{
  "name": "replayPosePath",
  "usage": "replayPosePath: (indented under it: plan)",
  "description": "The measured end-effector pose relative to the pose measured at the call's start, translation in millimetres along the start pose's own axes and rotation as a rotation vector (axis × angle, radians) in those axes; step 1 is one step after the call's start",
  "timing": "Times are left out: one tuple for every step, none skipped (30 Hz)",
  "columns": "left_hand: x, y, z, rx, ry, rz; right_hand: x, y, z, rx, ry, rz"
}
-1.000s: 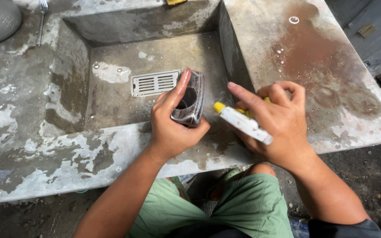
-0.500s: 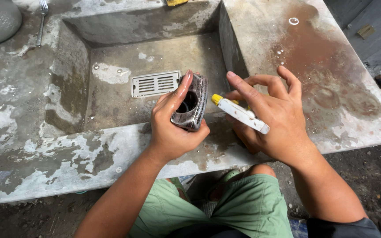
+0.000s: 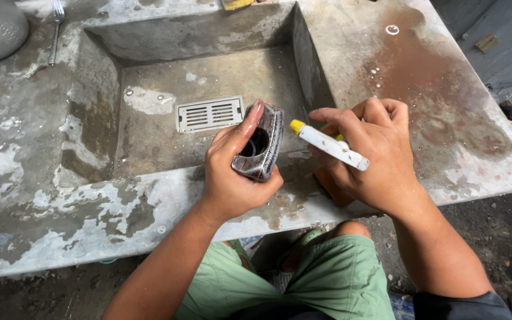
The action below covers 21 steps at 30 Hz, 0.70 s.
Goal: The person applies a liquid from a yellow spray bottle onto a small metal part and then rubs it with a brown abrasive pad. The person repeatedly sprays and scrubs the part over a concrete sink.
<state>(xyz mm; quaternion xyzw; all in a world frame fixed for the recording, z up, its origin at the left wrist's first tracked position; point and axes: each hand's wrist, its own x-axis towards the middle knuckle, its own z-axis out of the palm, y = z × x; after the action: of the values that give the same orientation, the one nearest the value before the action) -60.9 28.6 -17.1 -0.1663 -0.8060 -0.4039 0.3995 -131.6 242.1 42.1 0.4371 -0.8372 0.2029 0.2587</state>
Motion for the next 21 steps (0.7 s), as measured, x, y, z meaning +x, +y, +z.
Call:
replayPosePath:
  plan:
    - [-0.2,0.1,-0.2,0.006,-0.002,-0.013,0.0,0.2,0.1,0.008,0.034,-0.062]
    - [-0.4,0.2,-0.3,0.009,-0.005,-0.028,0.1,0.5,0.2,0.016,0.065,-0.122]
    - [-0.6,0.4,-0.4,0.008,-0.014,-0.04,0.2,0.9,0.4,0.022,0.098,-0.176]
    - [-0.8,0.6,-0.5,0.005,-0.021,-0.055,0.2,1.4,0.7,0.03,0.071,-0.139]
    - [-0.9,0.7,-0.6,0.002,-0.03,-0.068,0.3,2.1,0.9,0.038,0.046,-0.101]
    - [-0.9,0.8,-0.6,0.0,-0.039,-0.077,0.1,2.8,1.3,0.045,0.025,-0.064]
    - [-0.7,0.7,-0.7,0.0,-0.036,-0.047,0.0,3.6,1.5,0.052,0.017,-0.048]
    - [-0.5,0.6,-0.7,0.001,-0.03,-0.018,-0.2,4.4,1.9,0.061,0.008,-0.036]
    - [-0.4,0.5,-0.8,0.002,-0.025,0.005,-0.4,5.0,2.1,0.072,-0.005,-0.023]
    - [-0.4,0.5,-0.9,-0.004,-0.028,-0.004,-0.6,5.5,2.3,0.079,0.003,-0.051]
    - [-0.4,0.5,-1.0,-0.011,-0.03,-0.012,-0.8,5.9,2.5,0.085,0.011,-0.08]
    - [-0.6,0.5,-1.1,-0.017,-0.032,-0.016,-0.7,6.1,2.5,0.089,0.022,-0.109]
    - [-0.8,0.4,-1.2,-0.016,-0.036,-0.026,-0.6,6.2,2.4,0.085,0.011,-0.09]
    - [-1.1,0.4,-1.3,-0.014,-0.037,-0.037,-0.1,6.0,2.0,0.081,0.0,-0.074]
    - [-1.4,0.4,-1.3,-0.011,-0.038,-0.049,0.5,5.8,1.5,0.077,-0.013,-0.058]
    - [-1.6,0.4,-1.3,-0.011,-0.038,-0.039,1.1,5.4,0.9,0.069,-0.037,-0.035]
    - [-1.8,0.4,-1.3,-0.011,-0.04,-0.026,2.1,5.0,0.1,0.06,-0.058,-0.01]
    - [-2.0,0.3,-1.2,-0.01,-0.038,-0.013,3.1,4.8,-0.6,0.05,-0.079,0.011]
    - [-2.1,0.3,-1.1,-0.009,-0.035,-0.012,4.0,4.4,-1.5,0.079,-0.045,-0.043]
    - [-2.1,0.2,-1.0,-0.01,-0.038,-0.01,4.6,4.3,-2.0,0.108,-0.012,-0.091]
    - [-2.2,0.3,-0.9,-0.012,-0.04,-0.011,5.2,4.3,-2.4,0.137,0.02,-0.14]
